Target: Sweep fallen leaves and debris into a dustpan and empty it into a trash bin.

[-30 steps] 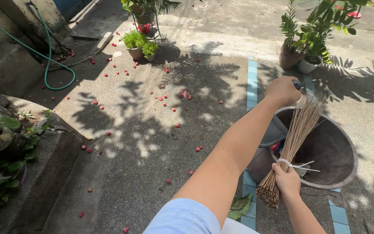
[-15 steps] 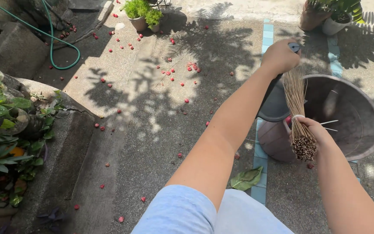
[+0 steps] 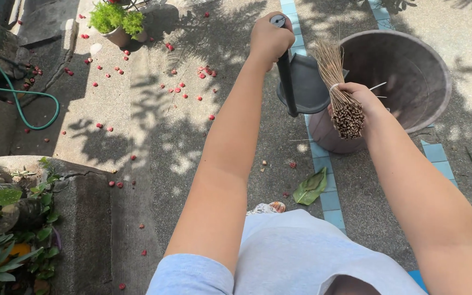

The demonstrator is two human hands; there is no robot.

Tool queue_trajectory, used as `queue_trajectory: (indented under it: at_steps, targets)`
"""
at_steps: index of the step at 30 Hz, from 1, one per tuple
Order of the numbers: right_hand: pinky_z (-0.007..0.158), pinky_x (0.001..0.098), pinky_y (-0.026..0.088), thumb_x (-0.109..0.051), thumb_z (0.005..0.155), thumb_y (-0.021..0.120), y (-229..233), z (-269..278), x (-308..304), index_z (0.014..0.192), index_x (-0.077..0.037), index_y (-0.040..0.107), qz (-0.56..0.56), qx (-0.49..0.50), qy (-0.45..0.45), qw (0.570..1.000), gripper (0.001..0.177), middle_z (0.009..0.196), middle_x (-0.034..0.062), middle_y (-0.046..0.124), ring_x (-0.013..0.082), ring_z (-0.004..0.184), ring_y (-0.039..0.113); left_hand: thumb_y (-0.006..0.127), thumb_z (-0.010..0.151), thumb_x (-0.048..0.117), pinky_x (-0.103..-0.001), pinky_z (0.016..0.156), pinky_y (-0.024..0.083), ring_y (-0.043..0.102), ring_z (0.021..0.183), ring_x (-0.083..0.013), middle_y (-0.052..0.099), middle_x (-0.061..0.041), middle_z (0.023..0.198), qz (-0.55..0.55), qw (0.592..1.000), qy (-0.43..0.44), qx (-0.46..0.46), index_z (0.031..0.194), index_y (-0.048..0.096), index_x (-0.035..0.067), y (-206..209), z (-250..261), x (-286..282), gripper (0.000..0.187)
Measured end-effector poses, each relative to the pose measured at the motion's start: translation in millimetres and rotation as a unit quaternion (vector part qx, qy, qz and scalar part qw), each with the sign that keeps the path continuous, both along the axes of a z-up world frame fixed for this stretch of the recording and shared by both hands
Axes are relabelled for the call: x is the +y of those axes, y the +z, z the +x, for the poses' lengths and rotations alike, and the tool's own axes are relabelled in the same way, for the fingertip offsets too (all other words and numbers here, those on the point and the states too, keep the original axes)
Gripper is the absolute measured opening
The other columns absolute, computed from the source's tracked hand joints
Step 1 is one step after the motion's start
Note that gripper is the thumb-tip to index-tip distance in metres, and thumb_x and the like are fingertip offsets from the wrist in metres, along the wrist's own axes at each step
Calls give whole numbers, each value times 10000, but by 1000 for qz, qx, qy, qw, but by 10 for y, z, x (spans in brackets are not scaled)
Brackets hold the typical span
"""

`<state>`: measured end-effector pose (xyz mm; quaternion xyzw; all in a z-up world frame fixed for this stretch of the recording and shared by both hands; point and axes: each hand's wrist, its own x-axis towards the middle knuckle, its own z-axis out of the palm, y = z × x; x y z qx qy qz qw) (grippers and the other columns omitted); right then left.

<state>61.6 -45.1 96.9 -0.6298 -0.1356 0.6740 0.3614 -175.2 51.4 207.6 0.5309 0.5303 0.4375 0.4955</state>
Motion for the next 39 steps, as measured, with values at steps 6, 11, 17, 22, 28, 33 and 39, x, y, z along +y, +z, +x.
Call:
queue_trajectory:
  at_steps: [6, 11, 17, 22, 28, 33, 39]
  targets:
    - [552, 330, 553, -400, 972, 587, 163, -34, -59, 949, -104, 617, 25, 43, -20, 999, 299, 712, 70, 624, 196, 622, 658, 598, 791, -58, -350, 456, 321, 412, 566, -190, 564, -51, 686, 9, 1000, 5, 12, 718, 599, 159, -39, 45, 19, 230]
    - [533, 340, 551, -379, 948, 594, 168, -62, -22, 931, -103, 618, 32, 34, -12, 999, 277, 704, 80, 628, 202, 604, 652, 573, 686, -102, -351, 473, 366, 446, 579, -193, 576, -42, 660, 16, 999, 14, 25, 653, 602, 158, -32, -5, 11, 263]
    - [501, 348, 537, -356, 936, 600, 218, -124, -8, 942, -119, 612, 34, 20, -24, 999, 238, 685, 90, 624, 210, 588, 650, 573, 713, -77, -348, 479, 381, 483, 605, -197, 590, -38, 690, -19, 999, 24, 26, 681, 604, 173, 28, -13, -12, 254]
    - [501, 336, 516, -358, 924, 603, 210, -119, 29, 876, -92, 603, 33, 46, -25, 998, 270, 671, 111, 609, 224, 581, 631, 625, 766, -38, -359, 505, 384, 454, 615, -197, 576, -49, 716, -5, 999, 24, 22, 739, 624, 174, -61, -10, 88, 213]
    - [491, 336, 497, -400, 949, 585, 170, -85, 85, 854, -93, 615, 37, 66, -1, 997, 322, 692, 127, 612, 237, 584, 613, 636, 771, -56, -366, 426, 284, 420, 598, -206, 541, -33, 690, -16, 999, 26, 17, 689, 575, 176, -58, -30, 114, 253]
    - [552, 313, 521, -392, 938, 606, 171, -158, 155, 968, -151, 594, 4, 60, -38, 997, 243, 819, 42, 623, 186, 688, 641, 633, 816, -26, -365, 448, 331, 504, 640, -206, 596, -38, 772, -56, 997, 51, 1, 768, 596, 167, -33, -107, 117, 203]
    - [579, 301, 542, -303, 903, 644, 453, -539, 110, 953, -166, 507, 38, 52, -86, 994, 200, 761, 13, 573, 183, 643, 620, 577, 696, -129, -358, 476, 361, 453, 608, -210, 562, -52, 677, -19, 999, 41, -28, 663, 589, 145, -63, -183, 118, 276]
